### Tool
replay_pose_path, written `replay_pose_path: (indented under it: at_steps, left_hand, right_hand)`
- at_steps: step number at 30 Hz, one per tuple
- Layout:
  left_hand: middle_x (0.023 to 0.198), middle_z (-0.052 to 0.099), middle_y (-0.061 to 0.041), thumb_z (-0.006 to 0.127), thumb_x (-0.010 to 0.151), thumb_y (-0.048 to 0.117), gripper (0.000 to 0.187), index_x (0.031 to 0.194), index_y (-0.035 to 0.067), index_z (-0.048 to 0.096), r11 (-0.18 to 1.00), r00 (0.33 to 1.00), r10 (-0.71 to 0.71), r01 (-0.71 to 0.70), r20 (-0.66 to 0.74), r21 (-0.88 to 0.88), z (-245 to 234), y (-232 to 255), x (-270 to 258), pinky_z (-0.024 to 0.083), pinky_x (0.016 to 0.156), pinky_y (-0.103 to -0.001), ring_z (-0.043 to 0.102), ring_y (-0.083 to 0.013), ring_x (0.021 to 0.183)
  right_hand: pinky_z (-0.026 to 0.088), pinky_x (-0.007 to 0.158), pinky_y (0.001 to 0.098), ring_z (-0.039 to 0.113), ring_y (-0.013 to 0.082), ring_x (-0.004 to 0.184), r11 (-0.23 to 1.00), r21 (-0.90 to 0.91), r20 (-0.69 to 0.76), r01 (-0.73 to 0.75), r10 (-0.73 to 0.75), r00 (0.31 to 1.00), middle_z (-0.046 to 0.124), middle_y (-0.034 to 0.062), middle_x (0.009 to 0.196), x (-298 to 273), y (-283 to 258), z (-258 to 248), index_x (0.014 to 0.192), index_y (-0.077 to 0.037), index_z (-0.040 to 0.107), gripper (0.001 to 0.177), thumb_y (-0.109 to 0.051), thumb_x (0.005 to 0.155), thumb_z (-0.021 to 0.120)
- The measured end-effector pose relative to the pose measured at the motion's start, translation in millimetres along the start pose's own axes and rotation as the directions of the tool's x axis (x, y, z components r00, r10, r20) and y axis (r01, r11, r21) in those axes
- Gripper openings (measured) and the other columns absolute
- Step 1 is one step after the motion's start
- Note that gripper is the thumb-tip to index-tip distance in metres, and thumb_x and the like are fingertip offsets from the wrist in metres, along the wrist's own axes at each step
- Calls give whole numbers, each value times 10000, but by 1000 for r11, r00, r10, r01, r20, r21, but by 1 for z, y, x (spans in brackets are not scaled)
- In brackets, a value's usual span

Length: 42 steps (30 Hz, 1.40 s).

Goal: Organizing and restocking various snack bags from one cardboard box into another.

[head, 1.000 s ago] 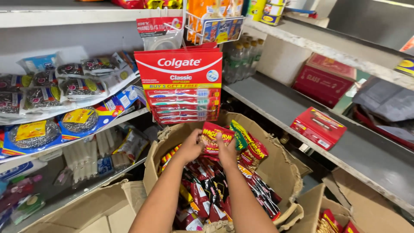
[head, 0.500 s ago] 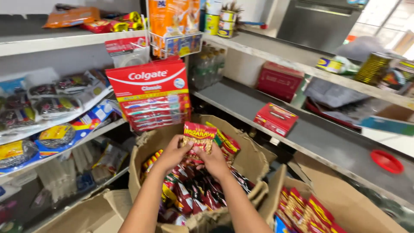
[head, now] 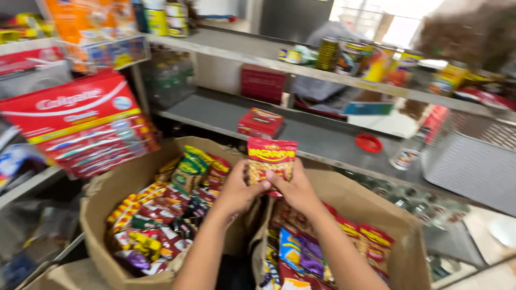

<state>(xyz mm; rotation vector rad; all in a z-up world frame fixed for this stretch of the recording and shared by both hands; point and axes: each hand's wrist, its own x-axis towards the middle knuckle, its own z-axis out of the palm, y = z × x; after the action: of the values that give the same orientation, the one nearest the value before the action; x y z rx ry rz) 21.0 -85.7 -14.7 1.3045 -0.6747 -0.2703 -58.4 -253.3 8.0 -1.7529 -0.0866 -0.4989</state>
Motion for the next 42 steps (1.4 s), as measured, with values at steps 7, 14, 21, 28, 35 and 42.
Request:
replay_pose_path:
  at_steps: [7,14,21,28,35,42]
  left_hand:
    - [1171,700,-94,844,808,147,614,1294,50,483,993,986,-93,103,135,-65,118,-61,5,571,914,-335,681,-161,1062]
    - [1182,646,-80,808,812,85,816,1485,74,347,992,972,-125,122,198,28,184,-154,-13,544,901,-322,637,-153,1071]
    - [1183,622,-123,724,919,25,697,1521,66,376,969,967,-220,202,131,142,212,-172,-15,543,909,-314,645,-180,1055]
    - [1264,642,-139,664,922,26,684,1546,57,385,969,964,-215,190,158,159,218,-219,-9,511,995,-335,631,-215,1135]
    - [1219,563,-301,713,820,22,632,1413,-17,498,787,985,-55,-57,162,615,222,-210,-23,481,981,-475,581,-456,1124]
    - [1313,609,-241,622,877,-3,513,1384,7,543,665,955,-77,-165,287,728,217,-213,-34,476,1028,-475,571,-441,1191]
  right_hand:
    - [548,919,351,635,154,1086,998,-4,-151,-59,58,987,651,103,1231,-76,16,-101,1432,-11,385,665,-82,882,751]
    - [540,913,343,622,158,1125,982,90,-335,-163,184,924,555,106,1426,-129,93,-169,1595,-91,193,834,-79,915,675]
    - [544,939,325,615,176,1118,972,-89,-422,-218,162,892,609,111,1262,-136,159,-202,1627,-67,277,693,-104,1043,649]
    - [538,923,326,633,184,1104,890,-9,-322,-456,429,844,630,108,1262,-140,200,-223,1615,-88,232,823,40,900,620]
    - [393,1119,446,421,343,1403,586,-390,-437,-710,561,703,374,201,1553,-146,192,-207,1549,-163,402,817,-223,825,774]
    - [161,1208,586,108,482,1531,354,-816,-323,-457,376,868,87,305,1663,-160,204,-172,1607,-199,321,812,-429,914,677]
